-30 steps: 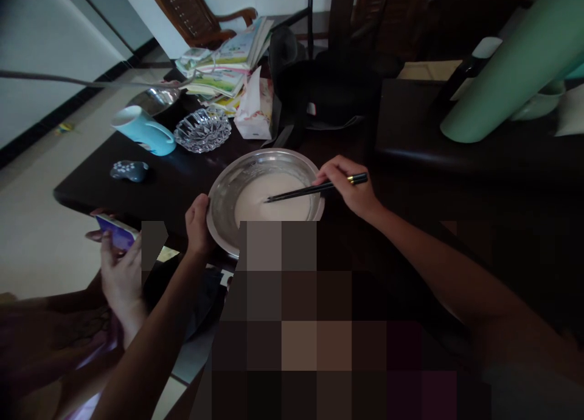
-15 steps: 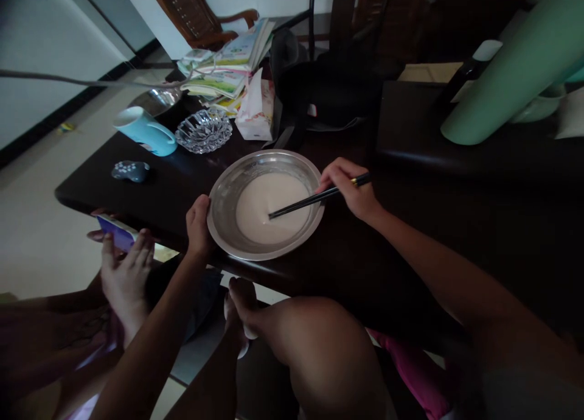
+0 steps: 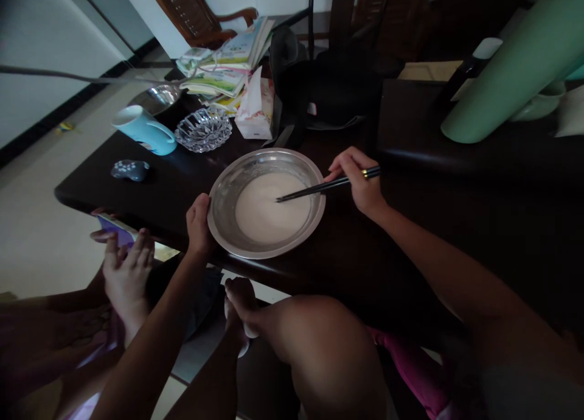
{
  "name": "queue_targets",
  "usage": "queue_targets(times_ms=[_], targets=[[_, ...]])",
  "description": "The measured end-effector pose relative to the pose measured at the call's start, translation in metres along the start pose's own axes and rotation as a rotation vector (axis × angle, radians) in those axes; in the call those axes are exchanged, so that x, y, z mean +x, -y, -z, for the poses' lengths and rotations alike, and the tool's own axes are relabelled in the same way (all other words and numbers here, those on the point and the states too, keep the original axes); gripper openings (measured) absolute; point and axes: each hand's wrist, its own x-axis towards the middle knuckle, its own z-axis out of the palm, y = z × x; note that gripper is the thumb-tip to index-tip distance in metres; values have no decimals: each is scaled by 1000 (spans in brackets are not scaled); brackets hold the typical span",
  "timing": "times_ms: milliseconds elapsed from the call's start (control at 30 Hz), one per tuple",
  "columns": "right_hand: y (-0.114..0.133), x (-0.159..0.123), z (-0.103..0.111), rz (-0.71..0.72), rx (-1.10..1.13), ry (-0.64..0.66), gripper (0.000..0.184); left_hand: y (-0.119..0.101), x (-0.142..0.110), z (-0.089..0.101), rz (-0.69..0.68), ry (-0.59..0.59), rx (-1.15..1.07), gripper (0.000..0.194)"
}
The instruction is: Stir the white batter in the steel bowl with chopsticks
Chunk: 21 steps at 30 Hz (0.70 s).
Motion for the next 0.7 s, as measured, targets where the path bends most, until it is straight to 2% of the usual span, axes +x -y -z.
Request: queue_targets(times_ms=[67,167,233,333,367,433,533,633,700], targets=[[-2,0,0,-18,35,21,40,1,0,0,-11,4,20,46],[0,-2,-2,-12,-52,169,36,1,0,0,-27,5,31,48],[1,-2,-3,22,-100,133,35,1,0,0,-22,3,30,48],[2,-3,-3,0,-12,-19,38,2,0,2,-3,0,41,47],[2,-3,-3,-19,22,-26,40,2,0,3,2,1,48,48],[3,-4,-4,-29,20,49,39,4,0,3,1,-16,62,47],[4,-3,-4,10,-89,147,34,7,3,-2,-43,-114,84,39],[2,-2,-2,-4,-49,31,35,7,6,-3,-96,-215,17,30],[0,-2,-2,-44,42,-1,37,6,4,11,-126,-262,-41,26]])
